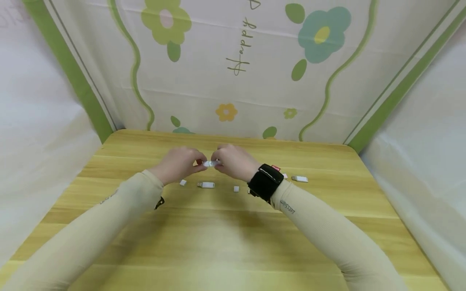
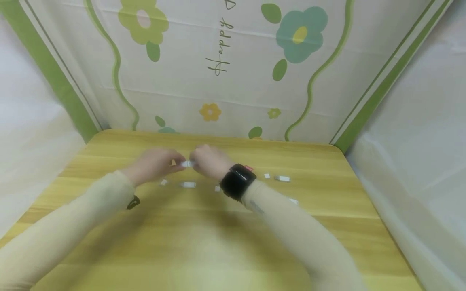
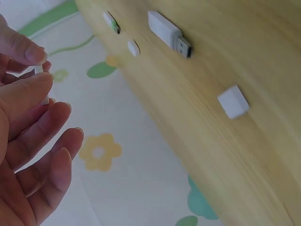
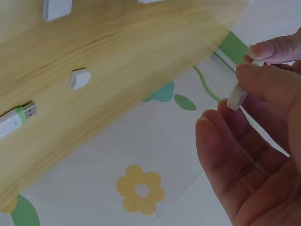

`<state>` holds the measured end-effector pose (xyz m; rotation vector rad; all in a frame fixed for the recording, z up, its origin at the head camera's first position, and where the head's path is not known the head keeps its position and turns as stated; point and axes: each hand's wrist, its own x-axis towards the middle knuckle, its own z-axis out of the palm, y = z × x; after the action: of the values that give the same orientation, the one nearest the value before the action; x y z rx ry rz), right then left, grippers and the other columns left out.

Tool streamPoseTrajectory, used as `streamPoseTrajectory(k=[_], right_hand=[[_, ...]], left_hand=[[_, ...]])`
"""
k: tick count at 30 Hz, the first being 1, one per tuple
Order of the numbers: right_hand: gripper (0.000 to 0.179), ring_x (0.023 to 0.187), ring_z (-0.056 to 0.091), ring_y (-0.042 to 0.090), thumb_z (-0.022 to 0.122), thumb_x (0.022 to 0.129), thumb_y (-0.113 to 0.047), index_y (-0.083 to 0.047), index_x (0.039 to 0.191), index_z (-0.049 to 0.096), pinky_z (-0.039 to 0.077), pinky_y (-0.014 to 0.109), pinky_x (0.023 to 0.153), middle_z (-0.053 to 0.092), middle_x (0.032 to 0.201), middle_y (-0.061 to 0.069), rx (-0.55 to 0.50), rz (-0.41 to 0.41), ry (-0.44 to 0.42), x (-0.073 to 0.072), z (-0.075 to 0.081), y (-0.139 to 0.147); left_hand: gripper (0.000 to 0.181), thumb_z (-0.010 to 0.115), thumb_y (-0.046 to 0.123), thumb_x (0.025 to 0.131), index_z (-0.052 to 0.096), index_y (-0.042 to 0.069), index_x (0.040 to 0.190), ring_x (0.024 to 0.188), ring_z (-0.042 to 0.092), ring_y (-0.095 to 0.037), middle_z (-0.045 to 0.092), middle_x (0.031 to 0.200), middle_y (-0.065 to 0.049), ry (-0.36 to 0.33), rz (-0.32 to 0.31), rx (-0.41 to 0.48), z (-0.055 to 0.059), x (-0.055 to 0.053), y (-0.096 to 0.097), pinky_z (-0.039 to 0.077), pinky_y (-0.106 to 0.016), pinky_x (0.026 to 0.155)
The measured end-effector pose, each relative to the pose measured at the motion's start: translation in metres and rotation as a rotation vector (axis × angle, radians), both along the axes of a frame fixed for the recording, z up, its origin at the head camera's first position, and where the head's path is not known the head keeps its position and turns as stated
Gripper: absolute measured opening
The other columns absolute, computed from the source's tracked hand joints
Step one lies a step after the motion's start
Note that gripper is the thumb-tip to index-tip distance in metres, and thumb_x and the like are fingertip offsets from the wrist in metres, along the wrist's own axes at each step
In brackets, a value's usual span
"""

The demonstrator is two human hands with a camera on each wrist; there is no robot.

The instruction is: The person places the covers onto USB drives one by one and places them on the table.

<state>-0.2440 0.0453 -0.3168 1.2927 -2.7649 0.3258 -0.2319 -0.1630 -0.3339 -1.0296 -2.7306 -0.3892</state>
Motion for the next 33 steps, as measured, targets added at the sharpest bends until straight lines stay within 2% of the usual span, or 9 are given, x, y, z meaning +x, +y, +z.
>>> streamPoseTrajectory(k=[10, 14, 18, 26, 33], right_hand=[[0.010, 0.083, 0.063, 0.011, 0.071, 0.093, -0.014, -0.010, 0.101, 0.076, 0.052, 0.025, 0.074, 0.070, 0.097, 0.000, 0.086, -0.031, -0.068, -0.040, -0.013, -0.023], [0.009, 0.083, 0.062, 0.012, 0.071, 0.092, -0.015, -0.012, 0.099, 0.076, 0.052, 0.026, 0.073, 0.071, 0.096, -0.001, 0.123, -0.043, -0.072, -0.054, -0.022, -0.032], [0.009, 0.086, 0.063, 0.014, 0.072, 0.091, -0.013, -0.011, 0.098, 0.077, 0.052, 0.026, 0.075, 0.071, 0.097, 0.000, 0.135, -0.050, -0.093, -0.064, -0.034, -0.038], [0.011, 0.096, 0.063, 0.017, 0.073, 0.089, -0.010, -0.008, 0.100, 0.076, 0.051, 0.029, 0.084, 0.072, 0.102, 0.002, 0.191, -0.035, -0.128, -0.066, -0.044, -0.048], [0.008, 0.084, 0.061, 0.013, 0.074, 0.088, -0.009, -0.011, 0.095, 0.077, 0.051, 0.025, 0.077, 0.071, 0.094, -0.002, 0.193, -0.050, -0.130, -0.071, -0.056, -0.056]], left_hand=[[0.010, 0.077, 0.017, 0.088, 0.076, 0.009, 0.093, 0.068, 0.061, -0.012, 0.072, 0.084, 0.003, -0.135, 0.062, -0.002, -0.011, -0.034, -0.012, 0.051, -0.031, 0.063], [0.010, 0.078, 0.017, 0.087, 0.077, 0.008, 0.093, 0.072, 0.063, -0.014, 0.071, 0.083, 0.002, -0.187, 0.089, -0.021, -0.014, -0.044, -0.015, 0.053, -0.034, 0.066], [0.010, 0.078, 0.018, 0.087, 0.077, 0.010, 0.093, 0.074, 0.064, -0.015, 0.071, 0.084, 0.003, -0.236, 0.104, -0.062, -0.023, -0.056, -0.017, 0.053, -0.035, 0.068], [0.009, 0.078, 0.016, 0.086, 0.077, 0.009, 0.091, 0.074, 0.063, -0.015, 0.070, 0.083, 0.002, -0.292, 0.091, -0.121, -0.033, -0.062, -0.019, 0.054, -0.036, 0.071], [0.009, 0.079, 0.014, 0.084, 0.078, 0.008, 0.090, 0.076, 0.064, -0.015, 0.071, 0.084, 0.002, -0.306, 0.079, -0.133, -0.042, -0.066, -0.025, 0.055, -0.037, 0.074]])
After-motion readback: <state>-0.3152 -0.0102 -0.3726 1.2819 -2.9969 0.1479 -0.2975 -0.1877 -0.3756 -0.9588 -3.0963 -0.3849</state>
